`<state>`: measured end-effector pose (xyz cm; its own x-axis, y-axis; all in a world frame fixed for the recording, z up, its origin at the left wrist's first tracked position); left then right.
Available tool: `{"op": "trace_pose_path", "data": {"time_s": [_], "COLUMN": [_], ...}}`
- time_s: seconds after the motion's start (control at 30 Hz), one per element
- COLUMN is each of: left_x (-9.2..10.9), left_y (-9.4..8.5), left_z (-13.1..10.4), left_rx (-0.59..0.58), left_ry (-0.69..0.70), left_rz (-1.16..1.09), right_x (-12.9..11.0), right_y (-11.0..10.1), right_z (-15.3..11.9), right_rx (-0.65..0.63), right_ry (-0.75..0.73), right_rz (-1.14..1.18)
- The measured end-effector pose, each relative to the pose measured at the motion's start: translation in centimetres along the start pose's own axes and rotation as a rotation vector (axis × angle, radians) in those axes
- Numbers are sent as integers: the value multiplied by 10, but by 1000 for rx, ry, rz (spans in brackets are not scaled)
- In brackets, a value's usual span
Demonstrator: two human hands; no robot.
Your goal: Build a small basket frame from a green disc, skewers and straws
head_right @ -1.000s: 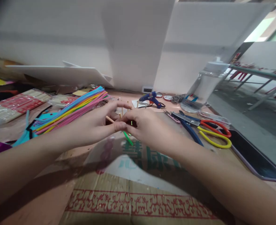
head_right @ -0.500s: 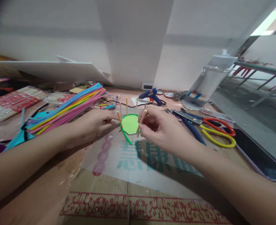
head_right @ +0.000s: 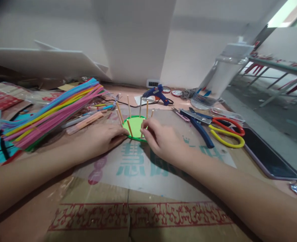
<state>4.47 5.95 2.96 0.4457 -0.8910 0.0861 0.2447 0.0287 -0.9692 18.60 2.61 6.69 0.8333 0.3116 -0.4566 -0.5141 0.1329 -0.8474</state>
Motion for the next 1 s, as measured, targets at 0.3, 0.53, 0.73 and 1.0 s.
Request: {"op": "trace_pose_path", "data": {"time_s": [0.3, 0.53, 0.73, 1.0], "left_x": [-8, -13, -16, -14], "left_y": [10, 11, 15, 13], "left_z": [-2, -3, -6, -3], "left_rx": [9, 22, 17, 9], "left_ry": [-44, -59, -61, -53], "left_rz": [-22, -67, -52, -49], "right_x": [4, 6, 5, 7], "right_y": [7, 7, 7, 8], "right_z": [7, 8, 7, 8], "right_rx": [15, 37, 54, 49], "right_ry": [-7, -3, -15, -10], "right_rz": [-48, -20, -36, -28]}}
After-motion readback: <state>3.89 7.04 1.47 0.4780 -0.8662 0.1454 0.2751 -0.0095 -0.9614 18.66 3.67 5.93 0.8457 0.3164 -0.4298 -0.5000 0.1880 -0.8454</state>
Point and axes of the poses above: each hand's wrist, its own z-axis towards the middle knuckle, its own y-axis out of the palm, x = y × z, the point moved 9 cm from there along z, towards the middle knuckle, and after that the axes turned 10 degrees about y, right-handed, at the moved point
